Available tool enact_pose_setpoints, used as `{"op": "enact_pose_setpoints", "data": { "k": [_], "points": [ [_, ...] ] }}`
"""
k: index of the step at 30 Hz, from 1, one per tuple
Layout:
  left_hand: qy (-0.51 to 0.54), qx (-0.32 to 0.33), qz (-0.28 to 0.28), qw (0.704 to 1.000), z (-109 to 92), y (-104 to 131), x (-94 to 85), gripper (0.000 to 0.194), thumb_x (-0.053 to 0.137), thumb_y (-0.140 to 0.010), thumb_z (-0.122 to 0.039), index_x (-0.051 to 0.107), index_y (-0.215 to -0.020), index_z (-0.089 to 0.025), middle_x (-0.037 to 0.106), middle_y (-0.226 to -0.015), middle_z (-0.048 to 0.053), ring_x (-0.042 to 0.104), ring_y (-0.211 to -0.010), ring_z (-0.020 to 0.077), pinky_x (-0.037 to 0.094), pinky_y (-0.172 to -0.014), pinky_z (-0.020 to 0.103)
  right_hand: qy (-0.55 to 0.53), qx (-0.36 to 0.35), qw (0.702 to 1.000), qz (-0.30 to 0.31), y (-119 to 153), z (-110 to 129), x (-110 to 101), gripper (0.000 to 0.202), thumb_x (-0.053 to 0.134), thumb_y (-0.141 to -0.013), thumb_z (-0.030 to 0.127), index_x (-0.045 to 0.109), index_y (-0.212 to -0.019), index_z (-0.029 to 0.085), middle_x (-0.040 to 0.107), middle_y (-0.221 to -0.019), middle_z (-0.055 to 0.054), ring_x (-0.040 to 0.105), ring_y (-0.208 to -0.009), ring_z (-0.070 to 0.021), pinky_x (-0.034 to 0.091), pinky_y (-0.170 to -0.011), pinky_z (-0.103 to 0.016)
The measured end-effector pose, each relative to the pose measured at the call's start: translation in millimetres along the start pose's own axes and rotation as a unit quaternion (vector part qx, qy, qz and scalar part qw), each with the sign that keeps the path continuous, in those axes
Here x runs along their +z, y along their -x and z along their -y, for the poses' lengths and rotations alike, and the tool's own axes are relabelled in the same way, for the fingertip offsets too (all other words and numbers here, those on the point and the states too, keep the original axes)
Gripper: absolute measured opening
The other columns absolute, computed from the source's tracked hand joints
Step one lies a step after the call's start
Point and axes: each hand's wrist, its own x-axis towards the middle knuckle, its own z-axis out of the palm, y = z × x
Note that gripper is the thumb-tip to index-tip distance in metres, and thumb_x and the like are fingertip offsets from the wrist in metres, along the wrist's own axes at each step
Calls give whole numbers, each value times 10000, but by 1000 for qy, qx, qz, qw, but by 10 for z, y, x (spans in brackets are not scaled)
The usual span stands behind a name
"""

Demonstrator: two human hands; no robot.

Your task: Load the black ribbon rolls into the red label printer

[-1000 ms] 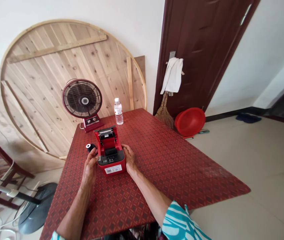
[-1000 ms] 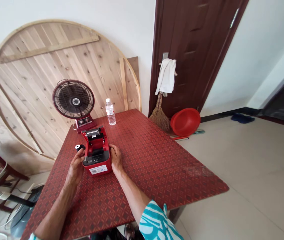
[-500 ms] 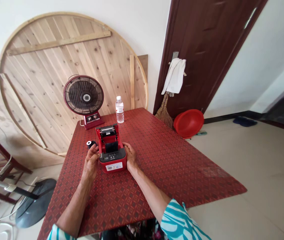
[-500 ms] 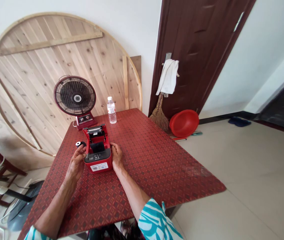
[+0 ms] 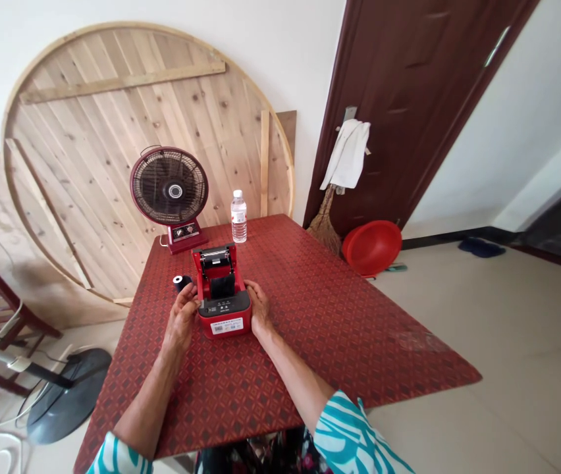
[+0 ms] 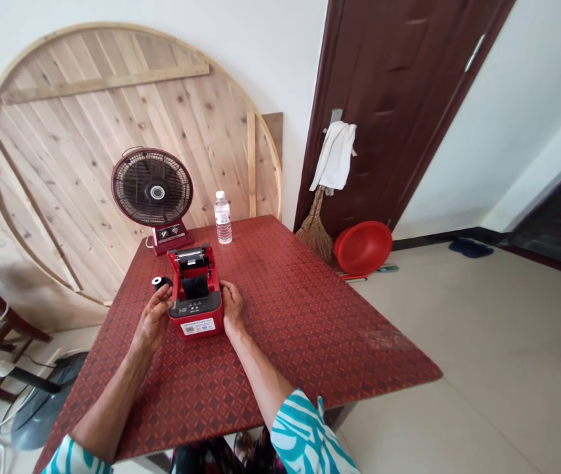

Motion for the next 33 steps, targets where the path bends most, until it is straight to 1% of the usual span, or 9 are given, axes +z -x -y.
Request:
{"op": "enact_pose_setpoints", "data": {
  "k": [4,8,16,20,22,25,29,31,33],
  "points": [
    [-9,-12,-5,1000,-17,26,-6,557,822,-556,-276,649,-1079,-195,681,-1173,76,664,-920,201,476,-803,309,-5,32,999,-18,1,22,17,326,568,-737,451,736,-935,253,751,-1006,-22,642,-973,-234,482,-798,-333],
    [-23,-12,6,1000,-40,43,-3,550,815,-580,-309,645,-1089,-191,682,-1167,72,663,-933,209,468,-808,313,-11,32,999,-15,7,41,18,327,570,-740,456,735,-937,253,752,-1012,-21,638,-1004,-236,485,-814,-334],
    [-10,-18,-1,1000,-1,-2,-53,601,840,-550,-302,647,-1109,-189,681,-1170,85,666,-930,210,471,-810,319,-6,27,1000,-9,34,43,15,316,563,-757,451,733,-940,256,752,-1030,-30,642,-1006,-237,487,-852,-350],
    [-3,-18,-11,1000,8,10,-45,602,853,-537,-283,656,-1098,-185,675,-1180,87,673,-927,207,484,-786,306,-11,44,999,-11,30,17,4,337,581,-757,471,720,-972,252,744,-1046,-36,642,-1030,-243,500,-878,-372],
    [-6,-15,-9,1000,8,24,-44,609,849,-552,-290,653,-1119,-186,668,-1203,89,677,-930,207,490,-793,310,-24,58,998,-9,-63,59,17,395,592,-773,491,687,-1083,267,725,-1126,-37,640,-1071,-239,504,-906,-385],
    [-16,-16,-2,1000,12,44,-47,610,827,-601,-313,641,-1169,-191,652,-1258,99,678,-961,219,494,-822,329,-26,51,998,-10,-337,239,107,477,581,-807,528,621,-1219,291,695,-1202,-42,634,-1111,-232,508,-927,-399],
    [-31,4,3,1000,47,61,-46,592,802,-650,-351,633,-1194,-191,646,-1286,109,670,-1011,243,493,-834,336,-30,8,997,63,-678,538,292,443,562,-819,586,670,-1125,285,719,-1162,-37,637,-1096,-232,504,-918,-399],
    [-31,14,2,999,68,67,-40,594,797,-663,-367,630,-1205,-189,652,-1275,112,664,-1026,251,490,-838,337,-28,-9,995,91,-726,618,341,436,564,-809,611,688,-1070,283,732,-1136,-25,638,-1083,-231,497,-925,-395],
    [-34,21,6,999,74,78,-32,596,787,-680,-388,628,-1220,-191,655,-1259,114,652,-1049,263,486,-862,353,-23,-24,995,99,-701,642,344,440,559,-798,628,701,-1027,280,730,-1141,-17,635,-1087,-232,489,-938,-396]
  ]
}}
